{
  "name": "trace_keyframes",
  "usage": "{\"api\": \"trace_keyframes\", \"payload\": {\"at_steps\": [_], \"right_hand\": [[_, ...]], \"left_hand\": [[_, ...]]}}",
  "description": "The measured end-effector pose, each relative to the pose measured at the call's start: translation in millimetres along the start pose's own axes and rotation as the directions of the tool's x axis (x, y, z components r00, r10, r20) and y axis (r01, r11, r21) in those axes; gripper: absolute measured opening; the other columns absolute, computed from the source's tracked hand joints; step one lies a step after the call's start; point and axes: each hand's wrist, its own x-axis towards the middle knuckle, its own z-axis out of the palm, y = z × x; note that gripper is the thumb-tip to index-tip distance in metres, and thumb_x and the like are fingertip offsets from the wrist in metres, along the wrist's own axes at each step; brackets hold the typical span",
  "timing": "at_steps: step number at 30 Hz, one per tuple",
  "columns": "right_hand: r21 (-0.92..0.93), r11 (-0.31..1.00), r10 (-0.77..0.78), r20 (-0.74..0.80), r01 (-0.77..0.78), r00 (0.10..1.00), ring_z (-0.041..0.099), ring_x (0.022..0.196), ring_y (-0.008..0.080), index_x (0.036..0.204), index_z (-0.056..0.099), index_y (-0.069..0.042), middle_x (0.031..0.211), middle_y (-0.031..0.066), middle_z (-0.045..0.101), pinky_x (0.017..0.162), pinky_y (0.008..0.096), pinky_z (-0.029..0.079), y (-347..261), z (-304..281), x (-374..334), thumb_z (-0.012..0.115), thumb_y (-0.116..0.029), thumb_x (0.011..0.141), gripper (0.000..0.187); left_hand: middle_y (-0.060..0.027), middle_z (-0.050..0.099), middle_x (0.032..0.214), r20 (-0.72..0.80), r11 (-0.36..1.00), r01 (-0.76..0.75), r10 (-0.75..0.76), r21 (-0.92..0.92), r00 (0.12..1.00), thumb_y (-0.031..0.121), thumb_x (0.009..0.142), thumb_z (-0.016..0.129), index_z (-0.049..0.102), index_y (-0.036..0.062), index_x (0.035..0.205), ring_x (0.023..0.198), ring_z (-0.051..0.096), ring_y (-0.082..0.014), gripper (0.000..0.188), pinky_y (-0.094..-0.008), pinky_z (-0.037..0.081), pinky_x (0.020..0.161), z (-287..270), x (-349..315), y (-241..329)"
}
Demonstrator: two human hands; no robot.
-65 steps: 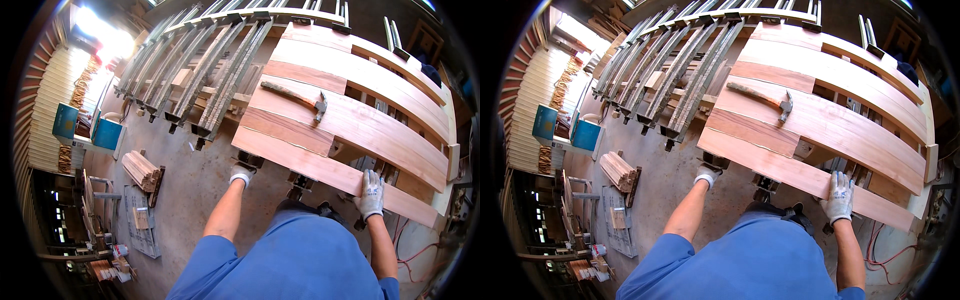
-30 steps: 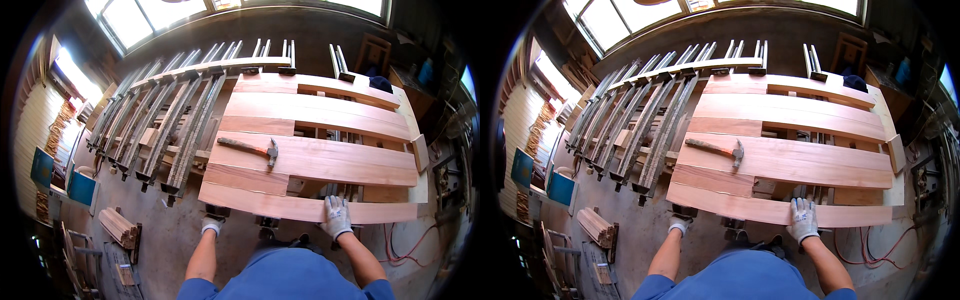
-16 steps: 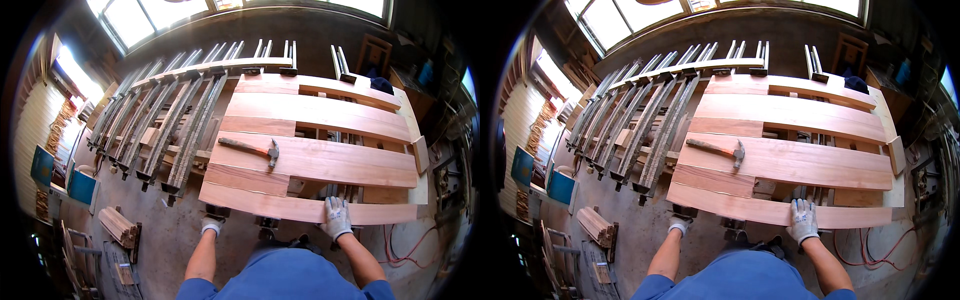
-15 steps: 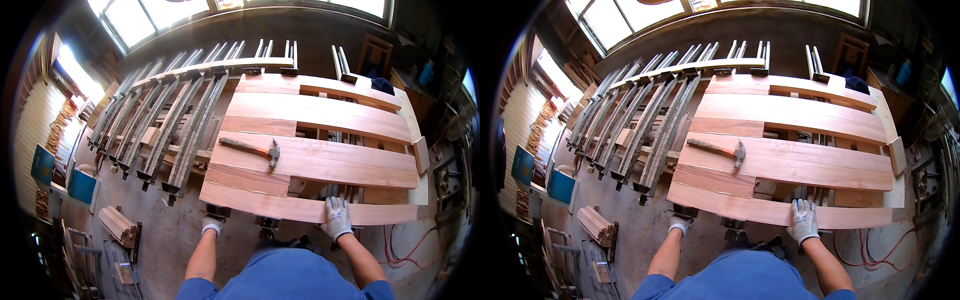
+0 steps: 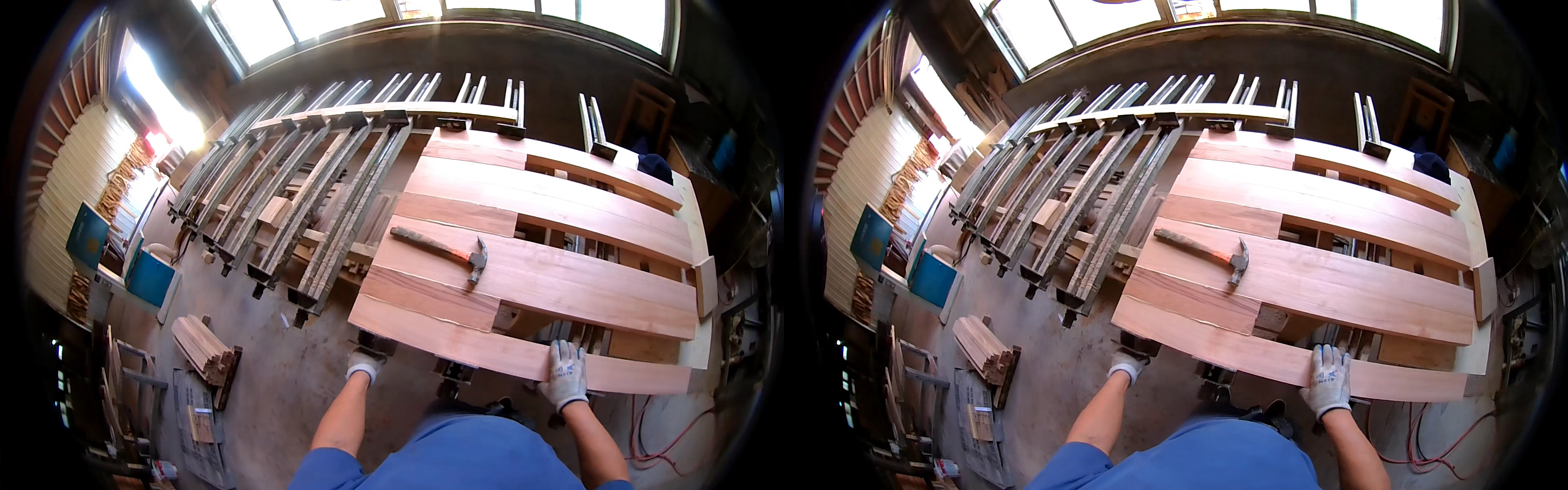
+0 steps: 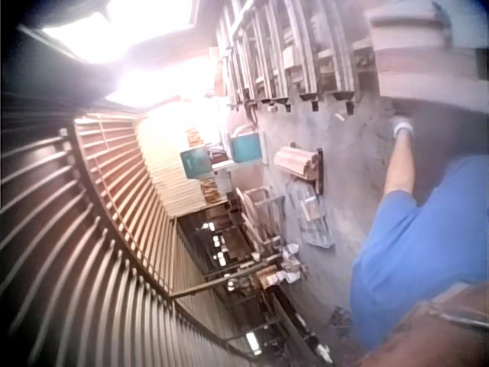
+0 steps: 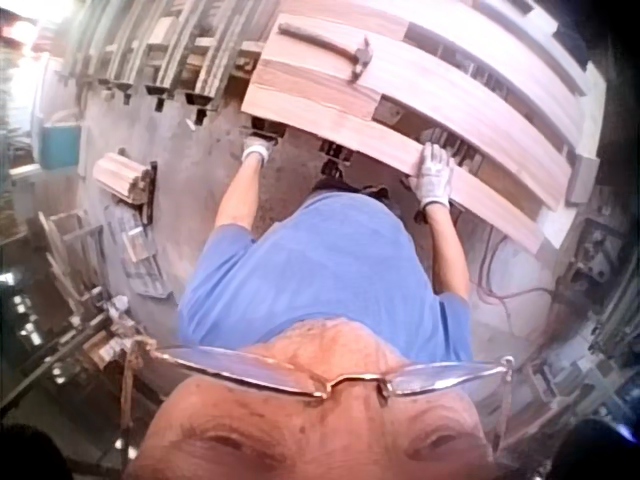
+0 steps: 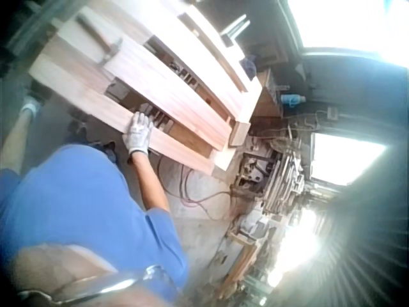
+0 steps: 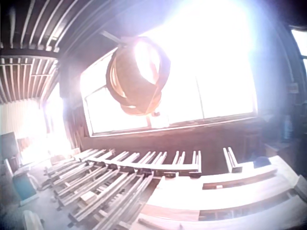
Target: The person picks up and places wooden planks on a workbench, then walks to another area to position a plank on a jig. The person returns to the workbench and arranges several planks into neat stacks.
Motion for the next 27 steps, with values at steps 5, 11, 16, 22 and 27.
{"api": "trace_keyframes", "payload": {"at_steps": [5,11,16,22,27], "right_hand": [[0.020,1.000,-0.019,-0.024,0.020,1.000,0.037,0.141,0.0353,0.149,0.041,-0.003,0.148,0.0166,0.044,0.122,0.0533,0.022,2,8,1,0.086,-0.038,0.067,0.099],[0.004,1.000,-0.018,-0.035,0.018,0.999,0.037,0.141,0.0354,0.149,0.041,-0.003,0.148,0.0169,0.045,0.122,0.0534,0.021,3,13,1,0.087,-0.038,0.067,0.100],[0.014,1.000,-0.011,-0.023,0.011,1.000,0.037,0.142,0.0361,0.149,0.040,-0.003,0.149,0.0176,0.044,0.123,0.0533,0.021,4,13,0,0.086,-0.039,0.068,0.101],[0.013,1.000,-0.017,-0.028,0.017,0.999,0.037,0.142,0.0360,0.149,0.040,-0.003,0.150,0.0175,0.044,0.123,0.0534,0.021,4,12,0,0.087,-0.039,0.067,0.101],[0.010,1.000,-0.020,-0.034,0.021,0.999,0.036,0.142,0.0356,0.149,0.040,-0.004,0.150,0.0173,0.044,0.123,0.0534,0.021,4,12,0,0.087,-0.039,0.067,0.101]], "left_hand": [[-0.0146,0.071,0.123,0.021,0.997,0.022,-0.023,0.074,1.000,0.041,0.070,0.085,0.071,0.0101,0.119,0.112,0.067,-0.0327,0.059,-0.0405,0.056,0.092,-2,2,-1],[-0.0194,0.072,0.115,-0.038,0.998,-0.046,0.047,0.041,0.998,0.040,0.071,0.080,0.074,0.0087,0.109,0.107,0.069,-0.0350,0.050,-0.0422,0.056,0.089,11,12,-14],[-0.0205,0.072,0.112,-0.057,0.997,-0.068,0.070,0.037,0.996,0.040,0.073,0.078,0.075,0.0084,0.107,0.106,0.069,-0.0360,0.046,-0.0431,0.057,0.089,9,7,-8],[-0.0195,0.072,0.113,-0.065,0.998,-0.065,0.066,0.017,0.996,0.040,0.073,0.078,0.075,0.0097,0.110,0.107,0.069,-0.0357,0.048,-0.0422,0.057,0.089,9,7,-11],[-0.0195,0.073,0.113,-0.056,0.998,-0.063,0.064,0.016,0.996,0.040,0.072,0.080,0.075,0.0098,0.111,0.107,0.069,-0.0358,0.049,-0.0416,0.057,0.089,10,8,-12]]}}
